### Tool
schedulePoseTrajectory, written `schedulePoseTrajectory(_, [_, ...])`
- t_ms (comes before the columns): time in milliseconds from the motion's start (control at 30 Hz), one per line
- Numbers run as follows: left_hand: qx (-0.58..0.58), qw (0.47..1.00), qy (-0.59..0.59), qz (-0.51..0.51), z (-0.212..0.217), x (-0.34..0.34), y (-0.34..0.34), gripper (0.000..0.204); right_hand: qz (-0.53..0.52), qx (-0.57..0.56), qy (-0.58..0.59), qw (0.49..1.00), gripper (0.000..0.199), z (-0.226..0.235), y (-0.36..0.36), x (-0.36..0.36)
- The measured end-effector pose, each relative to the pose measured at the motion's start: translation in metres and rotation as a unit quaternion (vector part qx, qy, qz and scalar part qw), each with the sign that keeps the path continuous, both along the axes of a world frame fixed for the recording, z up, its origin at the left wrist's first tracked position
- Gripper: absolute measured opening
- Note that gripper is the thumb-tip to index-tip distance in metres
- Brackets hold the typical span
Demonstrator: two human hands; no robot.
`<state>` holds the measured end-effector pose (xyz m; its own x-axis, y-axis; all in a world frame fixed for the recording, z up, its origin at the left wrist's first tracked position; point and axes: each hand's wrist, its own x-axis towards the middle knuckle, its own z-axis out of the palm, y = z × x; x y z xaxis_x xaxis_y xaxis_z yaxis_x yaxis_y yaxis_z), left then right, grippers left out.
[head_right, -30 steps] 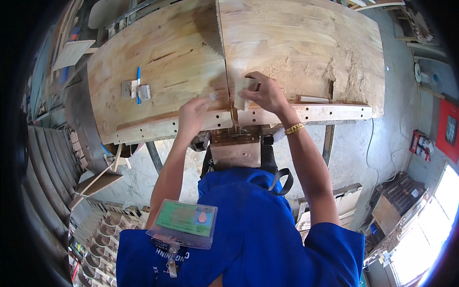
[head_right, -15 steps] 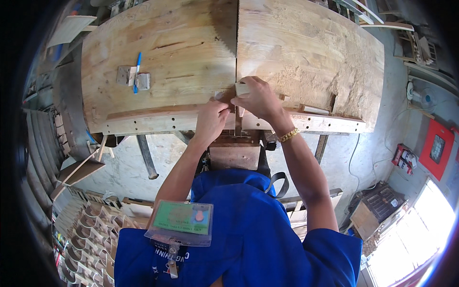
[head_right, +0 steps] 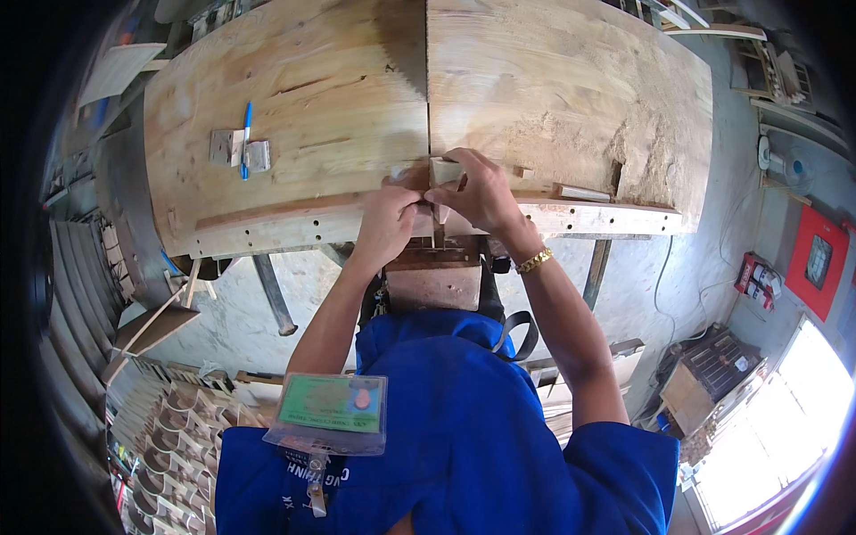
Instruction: The person measures small wooden blocks using a tape measure and marks them with a pen. They then place the blocks on a workbench and align them with a larger wooden piece.
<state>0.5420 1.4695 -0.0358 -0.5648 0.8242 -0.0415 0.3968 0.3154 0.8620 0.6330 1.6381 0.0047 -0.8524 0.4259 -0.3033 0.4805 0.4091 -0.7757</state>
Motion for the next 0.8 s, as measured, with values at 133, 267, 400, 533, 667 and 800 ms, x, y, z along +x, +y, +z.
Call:
schedulePoseTrajectory(133, [-0.023, 0.999, -0.020, -0.035, 0.012, -0.002, 0.002, 0.015, -0.030, -0.014, 0.025, 0.999, 0.056, -0.002, -0.004, 0.002])
schedulePoseTrajectory(267, [-0.033, 0.999, -0.015, -0.012, 0.024, 0.008, 0.005, 0.022, -0.024, 0.033, 0.080, 0.996, 0.055, -0.006, -0.007, -0.001])
schedulePoseTrajectory(400, [-0.054, 0.998, -0.006, 0.013, 0.033, 0.009, 0.014, 0.027, -0.028, 0.011, 0.064, 0.998, 0.061, -0.008, -0.003, -0.002])
schedulePoseTrajectory(533, [-0.155, 0.986, -0.065, -0.009, 0.029, 0.010, 0.018, 0.034, -0.038, -0.093, -0.002, 0.995, 0.071, -0.007, 0.003, -0.001])
schedulePoseTrajectory(667, [-0.099, 0.994, -0.019, 0.032, 0.024, 0.022, 0.016, 0.036, -0.099, -0.225, -0.010, 0.969, 0.068, -0.013, 0.005, 0.013])
schedulePoseTrajectory(800, [-0.097, 0.995, -0.024, 0.001, 0.024, 0.016, 0.013, 0.039, -0.044, -0.143, 0.070, 0.986, 0.060, -0.025, 0.009, 0.015])
